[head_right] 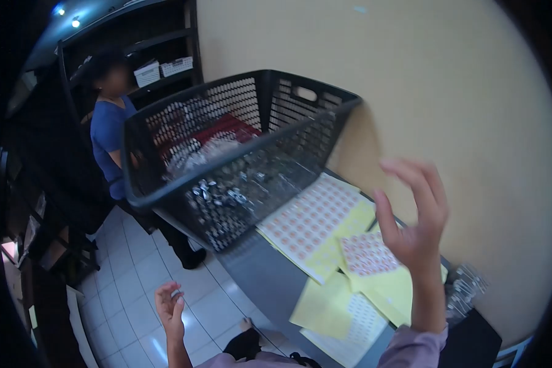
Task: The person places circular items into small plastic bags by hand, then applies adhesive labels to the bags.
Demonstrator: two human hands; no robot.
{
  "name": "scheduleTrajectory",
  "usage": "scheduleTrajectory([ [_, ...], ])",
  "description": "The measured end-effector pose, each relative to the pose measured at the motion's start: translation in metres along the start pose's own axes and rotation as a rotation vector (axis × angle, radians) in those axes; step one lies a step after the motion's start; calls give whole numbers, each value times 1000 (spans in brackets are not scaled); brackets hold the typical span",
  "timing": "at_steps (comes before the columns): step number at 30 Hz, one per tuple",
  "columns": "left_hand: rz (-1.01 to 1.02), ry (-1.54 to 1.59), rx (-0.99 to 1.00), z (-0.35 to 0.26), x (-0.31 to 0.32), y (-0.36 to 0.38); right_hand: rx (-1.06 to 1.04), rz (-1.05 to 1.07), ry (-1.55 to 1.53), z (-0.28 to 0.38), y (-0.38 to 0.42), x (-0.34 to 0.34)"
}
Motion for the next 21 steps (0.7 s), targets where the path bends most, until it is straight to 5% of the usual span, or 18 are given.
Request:
scheduleTrajectory([
  [4, -161, -83, -130, 22, -76, -24, -117, 189, -244, 40, -108, 123],
  [9, -143, -79, -153, 53, -126, -36, -395, 706, -60, 86, -145, 277],
  [16, -196, -52, -198, 71, -153, -56, -733, 1486, 381, 97, -44, 450],
  [21, -232, -88, -229, 79, -171, -68, -702, 1632, 180, 84, 1, 485],
])
Point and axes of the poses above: each hand's wrist, its own y-axis away from the middle knuckle, its own x-axis out of the palm, z = x × y, the point moved 9 cm from there along -y, towards the middle knuckle, and after that the axes turned 2 degrees about z, right-handed, at the moved point
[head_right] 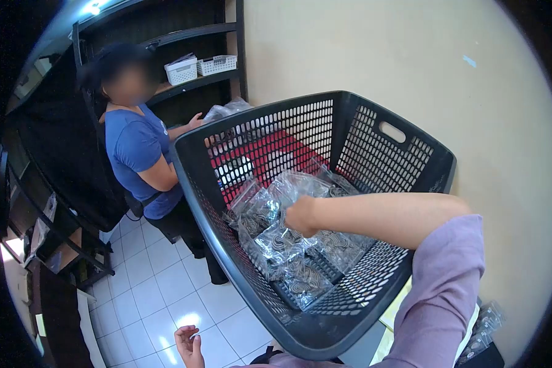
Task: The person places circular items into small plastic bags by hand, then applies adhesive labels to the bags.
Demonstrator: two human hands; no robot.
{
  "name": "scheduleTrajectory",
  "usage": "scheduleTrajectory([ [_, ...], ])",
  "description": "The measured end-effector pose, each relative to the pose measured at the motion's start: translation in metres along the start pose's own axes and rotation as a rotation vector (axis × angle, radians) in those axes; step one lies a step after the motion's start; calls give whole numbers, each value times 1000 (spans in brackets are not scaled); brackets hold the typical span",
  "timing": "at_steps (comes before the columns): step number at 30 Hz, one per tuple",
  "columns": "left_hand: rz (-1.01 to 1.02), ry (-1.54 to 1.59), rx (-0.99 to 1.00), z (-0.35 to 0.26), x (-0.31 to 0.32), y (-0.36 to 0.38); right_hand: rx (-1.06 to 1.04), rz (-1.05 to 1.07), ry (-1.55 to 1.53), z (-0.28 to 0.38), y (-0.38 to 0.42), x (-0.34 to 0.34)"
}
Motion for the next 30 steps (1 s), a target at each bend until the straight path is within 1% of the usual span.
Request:
scheduleTrajectory([
  [2, -35, -32, -27, 4, -10, -5, 20, 172, 69, -5, -4, 26],
  [3, -28, -36, -29, 4, -13, -8, 21, 173, 62, -6, -4, 31],
  [5, -73, -61, -55, 6, -21, -11, -46, 419, -68, -3, 4, 63],
  [6, -94, -81, -40, 5, -25, -13, -43, 420, -71, -5, 3, 74],
  [8, -112, -103, -48, 6, -31, -16, -12, 911, -483, 5, 22, 132],
  [9, -134, -127, -55, 7, -34, -16, -10, 912, -481, 11, 23, 142],
  [11, -170, -100, -51, 23, -41, -16, -129, 823, -271, 29, 19, 155],
  [12, -189, -99, 0, 39, -52, -19, -128, 820, -271, 37, 16, 167],
  [14, -187, -82, 58, 55, -56, -20, -242, 541, 271, 44, -1, 173],
  [15, -180, -81, 55, 41, -47, -19, -239, 545, 265, 45, -1, 174],
  [17, -130, -97, -79, 24, -24, -16, -179, 526, 343, 35, -3, 169],
  [18, -131, -90, -76, 21, -22, -17, -248, 420, 352, 36, -4, 160],
  [19, -126, -80, -80, 19, -20, -17, -246, 421, 360, 29, -6, 157],
  [21, -126, -70, -84, 18, -17, -16, -269, 405, 276, 20, -9, 125],
  [23, -97, -103, -52, 12, -16, -16, -91, 495, 191, 2, -8, 85],
  [25, -92, -89, -34, 4, -13, -16, 42, 315, 39, -27, -5, 40],
  [27, -66, -32, 40, -5, -8, -14, -33, 152, -43, -38, 35, -20],
  [29, -42, -57, 26, -11, 1, -8, -80, -30, -348, -55, 83, -58],
  [30, 49, -63, -13, -8, 11, -6, -58, -210, -444, -64, 112, -75],
])
Point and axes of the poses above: each hand's wrist, its own y-axis away from the middle knuckle, its own x-axis out of the palm, z = x × y, the point moved 9 cm from there along -y, towards the middle knuckle, and after that the axes turned 2 degrees about z, right-handed, at the moved point
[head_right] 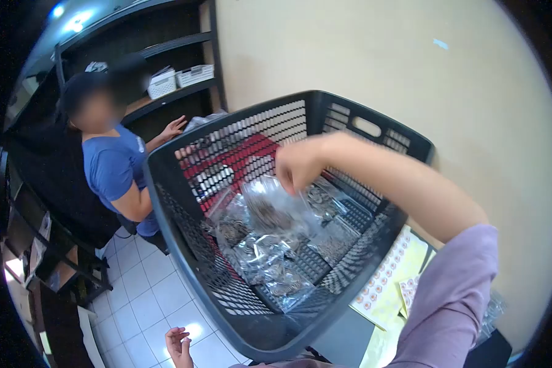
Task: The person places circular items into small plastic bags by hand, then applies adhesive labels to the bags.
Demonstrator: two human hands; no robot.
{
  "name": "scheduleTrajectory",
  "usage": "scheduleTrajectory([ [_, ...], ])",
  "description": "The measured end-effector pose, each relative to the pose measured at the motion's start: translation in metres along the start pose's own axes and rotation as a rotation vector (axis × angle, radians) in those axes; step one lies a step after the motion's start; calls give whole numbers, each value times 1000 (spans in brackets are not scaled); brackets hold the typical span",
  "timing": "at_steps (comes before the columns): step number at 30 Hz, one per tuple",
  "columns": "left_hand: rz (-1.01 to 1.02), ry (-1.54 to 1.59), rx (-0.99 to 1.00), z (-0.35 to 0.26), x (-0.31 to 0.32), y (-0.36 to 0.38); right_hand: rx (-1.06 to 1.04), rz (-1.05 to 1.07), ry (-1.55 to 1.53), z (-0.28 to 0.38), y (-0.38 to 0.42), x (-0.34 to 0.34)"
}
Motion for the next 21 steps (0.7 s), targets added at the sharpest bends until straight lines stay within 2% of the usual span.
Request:
scheduleTrajectory([
  [3, 338, 95, -145, -2, 49, 15, -67, -492, -217, 12, 95, -51],
  [5, 618, 114, -199, -5, 85, 36, -19, -867, -326, 18, 168, -66],
  [6, 636, 117, -205, -12, 96, 43, 7, -998, -292, 20, 203, -67],
  [7, 813, 95, -229, -23, 119, 57, 32, -1129, -256, 23, 240, -65],
  [8, 991, 70, -251, -30, 140, 74, 192, -1235, -163, 24, 279, -59],
  [9, 1009, 70, -258, -31, 150, 80, 355, -1331, -64, 26, 317, -48],
  [10, 1108, 113, -220, -36, 167, 92, 374, -1325, -60, 28, 338, -32],
  [12, 1260, 130, -214, -55, 201, 114, 413, -1465, -67, 39, 389, 3],
  [14, 1306, 120, -177, -64, 233, 124, 547, -1445, -247, 36, 419, 60],
  [16, 1320, 144, -127, -72, 265, 135, 680, -1391, -588, 42, 434, 126],
  [19, 1327, 272, -20, -100, 323, 155, 527, -1480, -944, 59, 438, 211],
  [21, 1342, 402, 82, -125, 364, 172, 484, -1553, -1009, 72, 431, 245],
])
Point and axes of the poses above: each hand's wrist, its own y-axis away from the middle knuckle, its own x-axis out of the palm, z = x × y, the point moved 9 cm from there along -y, towards the middle knuckle, and after that the axes turned 2 degrees about z, right-handed, at the moved point
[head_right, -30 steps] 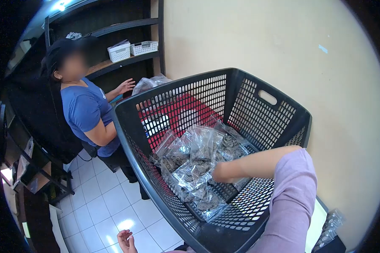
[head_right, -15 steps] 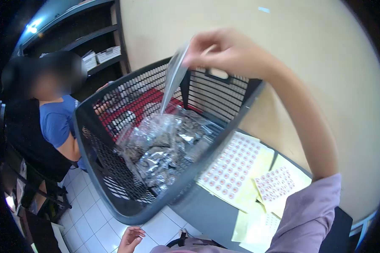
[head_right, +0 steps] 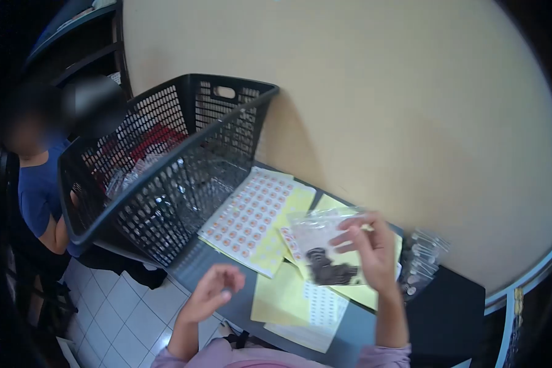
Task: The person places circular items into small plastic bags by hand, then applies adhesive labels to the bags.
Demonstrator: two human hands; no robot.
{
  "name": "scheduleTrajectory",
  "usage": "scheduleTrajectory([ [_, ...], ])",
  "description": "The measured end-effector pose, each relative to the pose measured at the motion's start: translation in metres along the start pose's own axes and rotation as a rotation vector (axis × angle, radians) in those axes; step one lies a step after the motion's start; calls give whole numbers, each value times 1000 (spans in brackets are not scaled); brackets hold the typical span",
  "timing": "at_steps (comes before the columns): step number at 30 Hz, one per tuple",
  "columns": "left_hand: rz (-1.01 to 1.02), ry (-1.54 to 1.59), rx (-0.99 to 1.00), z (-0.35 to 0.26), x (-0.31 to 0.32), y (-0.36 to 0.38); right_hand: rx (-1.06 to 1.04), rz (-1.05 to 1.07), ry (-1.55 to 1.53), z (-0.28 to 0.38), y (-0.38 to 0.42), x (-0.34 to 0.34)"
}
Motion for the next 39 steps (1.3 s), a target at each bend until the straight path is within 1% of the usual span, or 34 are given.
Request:
scheduleTrajectory([
  [2, -43, -31, 122, -10, 27, -34, -12, -43, -128, -26, 19, 0],
  [4, -49, -40, 150, -9, 56, -59, -17, -101, -256, -39, 30, 2],
  [6, -58, -55, 183, -7, 70, -65, -48, -187, -346, -46, 38, 0],
  [7, -38, -142, 96, 3, 77, -66, -114, -266, -392, -46, 42, -4],
  [8, -18, -227, 7, 14, 83, -67, -114, -260, -396, -51, 44, 1],
  [9, -35, -295, 1, 1, 89, -65, -168, -403, -527, -56, 51, -6],
  [10, -41, -296, -3, 1, 91, -65, -220, -549, -657, -62, 59, -13],
  [12, -113, -197, -8, 0, 86, -61, -177, -523, -690, -68, 56, -6],
  [13, -166, -182, 10, -3, 83, -58, -229, -441, -506, -59, 48, -1],
  [14, -170, -184, 10, -6, 82, -57, -284, -352, -321, -50, 42, 5],
  [15, -209, -242, -2, -11, 76, -56, -216, -249, -435, -58, 35, 11],
  [16, -241, -298, -21, -16, 70, -53, -214, -244, -442, -58, 33, 12],
  [17, -218, -433, -10, -24, 70, -54, -172, -238, -494, -62, 29, 15],
  [18, -221, -439, -13, -24, 65, -53, -129, -234, -545, -66, 25, 18],
  [19, -197, -469, -5, -24, 61, -54, -129, -236, -553, -65, 24, 19],
  [21, -169, -499, -2, -20, 55, -59, 6, -217, -597, -75, 21, 25],
  [23, -194, -328, 113, -22, 50, -63, 34, -189, -606, -77, 18, 30],
  [25, -193, -294, 87, -23, 54, -68, 69, -166, -618, -83, 20, 35],
  [28, -179, -260, 73, -14, 50, -74, 56, -151, -561, -82, 18, 35],
  [30, -225, -56, -9, 2, 43, -72, 21, -133, -511, -74, 19, 38],
  [31, -199, -37, -8, 3, 44, -72, 28, -93, -496, -74, 19, 40],
  [32, -197, -36, -14, 2, 45, -73, 33, -98, -496, -75, 19, 39],
  [34, -239, -118, 129, -16, 46, -75, 19, -57, -485, -74, 18, 44],
  [35, -240, -119, 123, -18, 46, -78, 24, -59, -487, -74, 19, 46],
  [37, -276, -127, 201, -29, 41, -82, 46, -48, -446, -72, 20, 50],
  [39, -255, -159, 203, -26, 37, -84, 42, -41, -438, -73, 19, 53],
])
Point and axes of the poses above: each hand's wrist, its own y-axis away from the middle knuckle, its own x-axis out of the palm, z = x × y, the point moved 9 cm from there along -y, towards the middle knuckle, and after that the axes turned 2 degrees about z, right-handed, at the moved point
